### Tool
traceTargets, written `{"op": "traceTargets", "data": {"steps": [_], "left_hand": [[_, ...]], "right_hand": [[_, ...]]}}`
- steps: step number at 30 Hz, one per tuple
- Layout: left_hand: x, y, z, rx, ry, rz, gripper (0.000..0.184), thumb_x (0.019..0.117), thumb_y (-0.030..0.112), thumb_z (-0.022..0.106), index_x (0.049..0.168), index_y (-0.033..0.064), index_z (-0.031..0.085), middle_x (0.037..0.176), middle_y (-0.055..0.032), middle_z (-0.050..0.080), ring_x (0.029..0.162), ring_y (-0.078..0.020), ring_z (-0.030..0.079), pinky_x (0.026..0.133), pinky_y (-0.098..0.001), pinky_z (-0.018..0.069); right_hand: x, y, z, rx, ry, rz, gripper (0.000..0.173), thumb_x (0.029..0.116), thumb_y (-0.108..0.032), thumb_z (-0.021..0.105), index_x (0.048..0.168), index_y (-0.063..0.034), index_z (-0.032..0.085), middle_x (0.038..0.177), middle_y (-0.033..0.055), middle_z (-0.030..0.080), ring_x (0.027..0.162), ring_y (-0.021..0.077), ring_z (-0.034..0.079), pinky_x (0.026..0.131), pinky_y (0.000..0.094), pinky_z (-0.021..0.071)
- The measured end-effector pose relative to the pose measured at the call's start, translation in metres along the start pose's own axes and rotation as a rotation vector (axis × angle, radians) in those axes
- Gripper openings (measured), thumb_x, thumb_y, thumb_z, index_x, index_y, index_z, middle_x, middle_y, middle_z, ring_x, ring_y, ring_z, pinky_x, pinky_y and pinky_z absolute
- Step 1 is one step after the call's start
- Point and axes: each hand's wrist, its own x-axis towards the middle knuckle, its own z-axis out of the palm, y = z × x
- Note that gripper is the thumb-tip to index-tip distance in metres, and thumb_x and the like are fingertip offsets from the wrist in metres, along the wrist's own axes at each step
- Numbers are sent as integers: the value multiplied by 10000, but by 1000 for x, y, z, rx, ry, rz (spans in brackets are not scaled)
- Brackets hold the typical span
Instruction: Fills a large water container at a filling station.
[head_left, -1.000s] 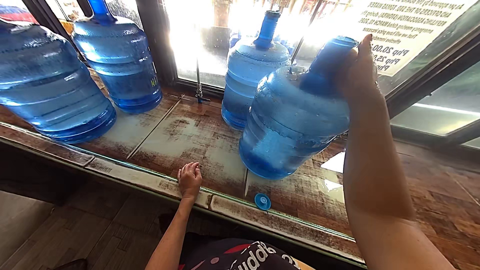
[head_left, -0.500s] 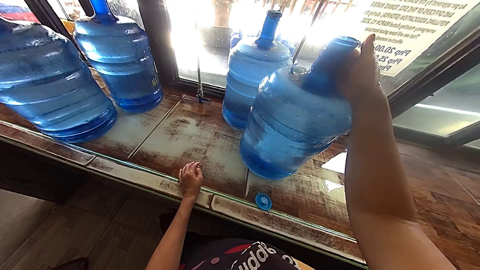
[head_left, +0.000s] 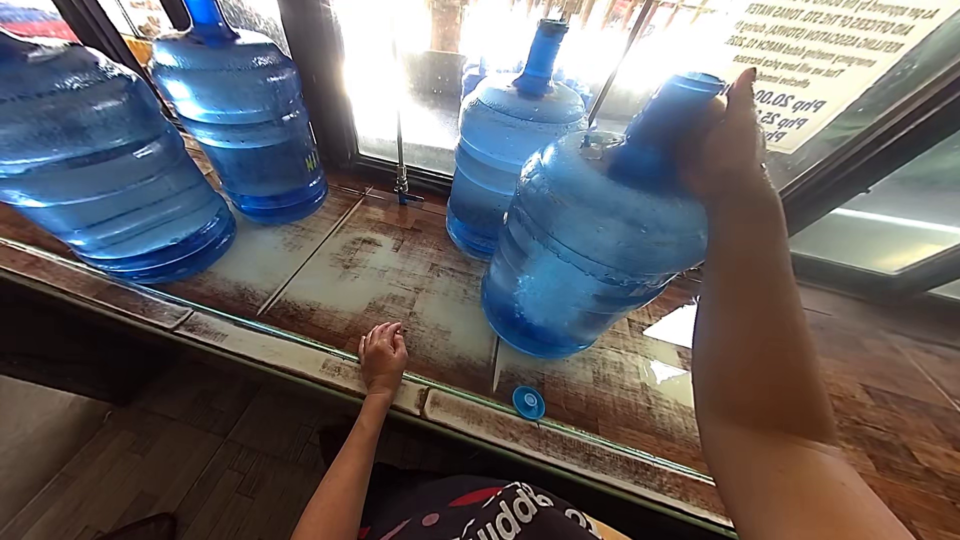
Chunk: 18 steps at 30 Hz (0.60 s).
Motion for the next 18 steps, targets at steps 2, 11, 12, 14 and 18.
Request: {"op": "traceTargets", "data": {"steps": [2,11,12,14,18], "left_hand": [[0,0,1,-2,0,-1,320,1032,139,495,1223,65,742,1336,-169,676,1321,-385,581,1178,-610,319],[0,0,0,-3,-4,3,323,1031,134,492,1226,64,740,1336,-168,677,1320,-386,583,1177,-613,321],[0,0,0,-4,-1,4,321,1029,132,495,1222,61,742,1331,-169,679,1317,-389,585,1176,-614,322],[-1,0,0,-4,-1,6,318,1030,131,498,1222,59,742,1329,-171,680,1314,-390,586,1175,-613,324],[0,1,0,-2,-9,-3,320,1035,138,495,1227,66,740,1335,-168,676,1322,-381,581,1179,-608,320]], "right_hand": [[0,0,0,0,0,-1,695,1093,-461,-20,1443,-46,414,1278,77,608,1161,119,604,1007,328,489],[-1,0,-1,-15,-21,-9,712,1086,-471,-37,1452,-46,403,1287,83,602,1167,127,602,1007,337,491],[-1,0,-1,-16,-22,-7,717,1084,-472,-42,1457,-48,399,1295,84,599,1172,127,600,1011,337,490],[0,1,-1,-16,-25,-9,725,1080,-477,-50,1440,-53,416,1279,81,610,1164,128,605,1005,341,495],[0,0,-2,-19,-24,-5,729,1080,-474,-53,1431,-44,420,1285,87,601,1174,132,598,1008,343,490]]}}
